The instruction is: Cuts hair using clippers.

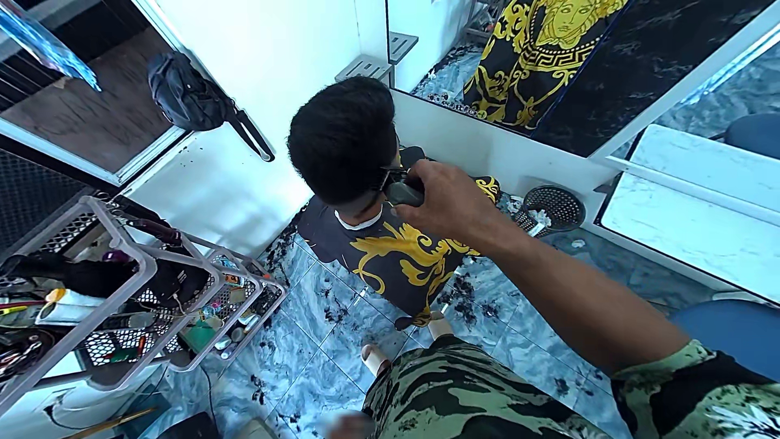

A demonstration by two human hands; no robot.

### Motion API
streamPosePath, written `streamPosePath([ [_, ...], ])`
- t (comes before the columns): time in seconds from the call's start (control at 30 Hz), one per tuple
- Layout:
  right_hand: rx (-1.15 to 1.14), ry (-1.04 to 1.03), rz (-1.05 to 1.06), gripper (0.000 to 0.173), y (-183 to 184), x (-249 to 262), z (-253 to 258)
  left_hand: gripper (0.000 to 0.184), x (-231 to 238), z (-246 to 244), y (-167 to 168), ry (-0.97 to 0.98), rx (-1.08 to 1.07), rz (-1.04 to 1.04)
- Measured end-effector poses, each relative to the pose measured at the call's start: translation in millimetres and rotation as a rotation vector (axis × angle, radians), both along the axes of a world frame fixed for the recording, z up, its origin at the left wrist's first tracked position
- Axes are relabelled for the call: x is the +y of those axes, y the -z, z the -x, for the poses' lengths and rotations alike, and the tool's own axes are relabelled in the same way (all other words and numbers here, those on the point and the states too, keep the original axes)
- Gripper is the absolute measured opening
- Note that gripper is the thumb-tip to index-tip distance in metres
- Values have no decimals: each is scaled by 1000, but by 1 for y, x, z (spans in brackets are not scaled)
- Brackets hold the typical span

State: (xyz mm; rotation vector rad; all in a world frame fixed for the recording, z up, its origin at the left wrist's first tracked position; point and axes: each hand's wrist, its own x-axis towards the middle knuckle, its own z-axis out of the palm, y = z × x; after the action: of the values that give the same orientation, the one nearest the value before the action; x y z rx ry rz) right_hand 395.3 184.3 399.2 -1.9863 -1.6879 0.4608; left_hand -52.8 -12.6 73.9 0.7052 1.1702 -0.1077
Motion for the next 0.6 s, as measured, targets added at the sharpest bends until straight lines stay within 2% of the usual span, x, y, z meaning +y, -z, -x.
streamPosePath([
  [0.13,81,-63,-111,49,6,4,7,18,-2,3,17,-44,4,-114],
  [0.23,103,-11,-17,47,10,-1,7,24,6,-2,9,-61,2,-149],
  [0.3,124,57,58,47,10,-3,4,35,11,-7,7,-58,-20,-115],
  [0.37,199,49,13,48,11,-1,5,37,13,-11,12,-49,-46,-98],
  [0.43,297,9,-52,50,15,2,11,36,22,-18,15,-2,-42,-90],
  [0.6,544,116,38,42,33,-7,10,30,38,-31,34,144,10,-129],
])
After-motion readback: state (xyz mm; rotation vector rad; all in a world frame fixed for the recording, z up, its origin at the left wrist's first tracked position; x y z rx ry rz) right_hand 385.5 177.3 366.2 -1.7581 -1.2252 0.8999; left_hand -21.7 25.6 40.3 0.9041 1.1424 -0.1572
